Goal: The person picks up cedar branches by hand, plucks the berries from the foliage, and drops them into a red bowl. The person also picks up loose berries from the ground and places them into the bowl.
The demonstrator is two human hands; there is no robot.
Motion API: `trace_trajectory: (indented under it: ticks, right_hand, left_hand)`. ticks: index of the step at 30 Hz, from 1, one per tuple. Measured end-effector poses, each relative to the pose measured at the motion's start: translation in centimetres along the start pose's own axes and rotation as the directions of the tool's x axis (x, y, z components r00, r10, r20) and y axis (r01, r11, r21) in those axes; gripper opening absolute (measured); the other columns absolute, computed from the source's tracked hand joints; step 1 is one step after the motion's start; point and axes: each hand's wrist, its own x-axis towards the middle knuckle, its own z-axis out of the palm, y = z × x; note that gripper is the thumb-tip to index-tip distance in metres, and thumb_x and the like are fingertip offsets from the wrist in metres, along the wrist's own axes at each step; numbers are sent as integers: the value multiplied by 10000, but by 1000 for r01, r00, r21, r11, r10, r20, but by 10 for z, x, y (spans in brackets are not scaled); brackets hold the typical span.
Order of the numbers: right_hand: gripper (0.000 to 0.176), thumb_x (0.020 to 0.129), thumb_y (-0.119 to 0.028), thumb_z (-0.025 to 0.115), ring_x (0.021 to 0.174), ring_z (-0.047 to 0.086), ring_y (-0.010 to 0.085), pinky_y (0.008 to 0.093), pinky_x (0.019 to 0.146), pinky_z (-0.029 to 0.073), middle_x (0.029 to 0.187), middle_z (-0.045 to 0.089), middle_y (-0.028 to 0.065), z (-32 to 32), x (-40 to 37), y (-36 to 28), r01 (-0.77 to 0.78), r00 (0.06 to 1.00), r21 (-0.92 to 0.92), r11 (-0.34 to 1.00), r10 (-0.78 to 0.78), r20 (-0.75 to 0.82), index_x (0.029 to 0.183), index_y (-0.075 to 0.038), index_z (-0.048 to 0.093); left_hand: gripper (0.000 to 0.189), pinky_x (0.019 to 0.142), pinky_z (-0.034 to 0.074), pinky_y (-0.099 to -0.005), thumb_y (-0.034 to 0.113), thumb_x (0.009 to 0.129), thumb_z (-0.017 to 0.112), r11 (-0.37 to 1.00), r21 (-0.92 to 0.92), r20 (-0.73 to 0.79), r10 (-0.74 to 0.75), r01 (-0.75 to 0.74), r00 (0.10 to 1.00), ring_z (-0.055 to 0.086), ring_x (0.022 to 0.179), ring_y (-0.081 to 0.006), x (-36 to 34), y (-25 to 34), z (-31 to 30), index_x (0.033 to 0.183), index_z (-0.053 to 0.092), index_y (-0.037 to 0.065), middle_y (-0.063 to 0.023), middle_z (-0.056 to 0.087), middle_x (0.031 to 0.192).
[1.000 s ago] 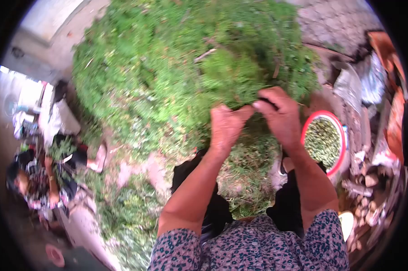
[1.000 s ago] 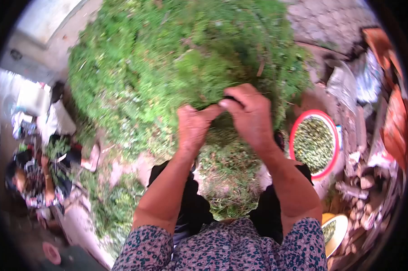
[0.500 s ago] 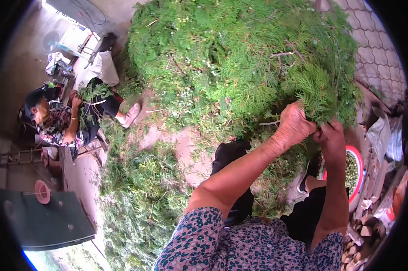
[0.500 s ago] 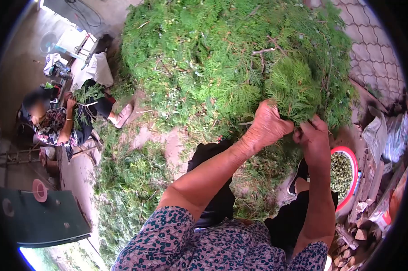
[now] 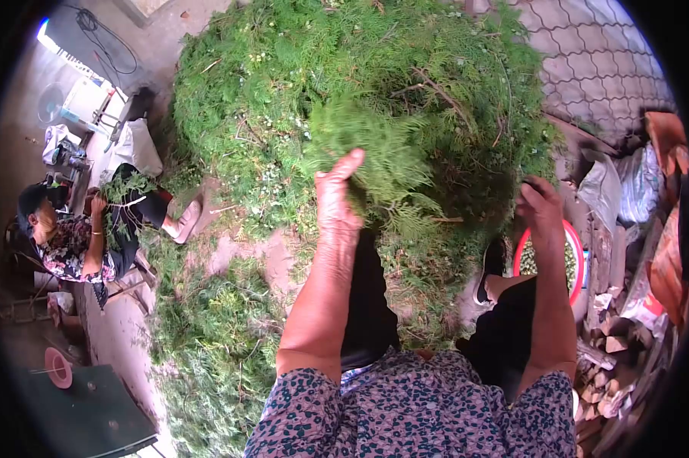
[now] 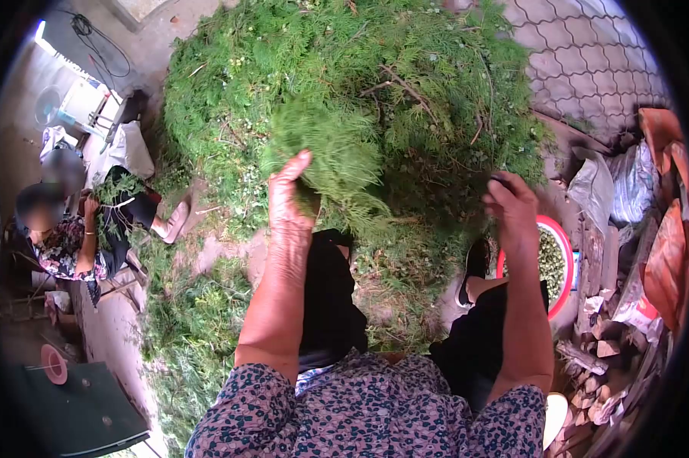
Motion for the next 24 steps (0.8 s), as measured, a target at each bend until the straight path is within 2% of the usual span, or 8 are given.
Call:
trace_trajectory:
  ticks: [3, 6, 8, 12, 15, 17, 22, 24]
  right_hand:
    - [236, 747, -94, 608, 660, 519, 94, 216, 539, 404, 778, 580, 30, -80, 17, 9, 110, 982, -391, 914, -161, -100, 965, -5, 594]
    - [335, 720, -106, 569, 894, 593, 252, 314, 802, 443, 972, 625, 164, -163, 22, 3, 56, 916, -895, 443, -380, -131, 1023, 36, 586]
    - [389, 691, -97, 558, 963, 577, 307, 340, 859, 424, 1012, 601, 210, -216, 29, 12, -48, 843, -978, 204, -517, -149, 1059, 29, 573]
    - [363, 735, -118, 552, 1017, 553, 286, 334, 881, 409, 1046, 599, 184, -229, 22, 23, -62, 877, -919, 390, -418, -237, 1075, 9, 576]
    - [307, 777, -128, 534, 878, 604, 237, 318, 760, 469, 969, 627, 141, -193, 21, 32, 57, 947, -919, 390, -312, -74, 1058, -17, 592]
    - [260, 803, -130, 518, 708, 601, 158, 271, 600, 480, 873, 630, 96, -171, 20, 30, 50, 986, -818, 573, -158, -50, 1029, -37, 606]
    - [224, 829, -128, 510, 624, 568, 107, 219, 513, 433, 826, 607, 37, -167, 39, 42, 40, 998, -760, 649, -56, 5, 1013, -42, 605]
    - [225, 829, -136, 514, 627, 568, 106, 220, 514, 432, 825, 604, 35, -169, 48, 46, 37, 999, -756, 654, -31, 23, 1013, -43, 605]
  left_hand:
    - [364, 989, 299, -400, 111, 690, 699, 986, -169, -5, -4, 3, 1000, 493, 1049, -227, 13, 15, -34, 1027, 578, 45, -68, 563, 1111]
    - [349, 912, 399, -383, 158, 758, 658, 962, -271, 4, 43, -40, 999, 528, 1006, -229, -6, 36, -42, 1073, 555, 50, -74, 571, 1096]
    - [321, 876, 433, -387, 178, 784, 636, 938, -342, 27, 79, -65, 997, 549, 981, -244, -5, 39, -59, 1067, 559, 48, -81, 577, 1092]
    - [379, 928, 384, -422, 213, 793, 635, 893, -416, 26, 198, -170, 980, 517, 1020, -255, -8, 49, -91, 1105, 519, 32, -88, 563, 1096]
    - [338, 901, 399, -415, 233, 779, 649, 884, -386, -47, 267, -264, 963, 537, 984, -244, -6, 56, -128, 1061, 565, 66, -70, 586, 1070]
    - [311, 888, 384, -402, 236, 765, 667, 880, -322, -236, 283, -349, 930, 538, 897, -247, -12, 65, -151, 1008, 577, 64, -64, 600, 993]
    - [303, 590, 458, -295, 221, 705, 720, 916, 190, -546, 399, -355, 737, 542, 721, -155, -69, 88, -228, 917, 593, 47, -43, 581, 851]
    - [293, 613, 461, -298, 202, 694, 722, 887, 293, -544, 461, -356, 701, 542, 747, -144, -103, 97, -284, 912, 595, 53, -45, 586, 865]
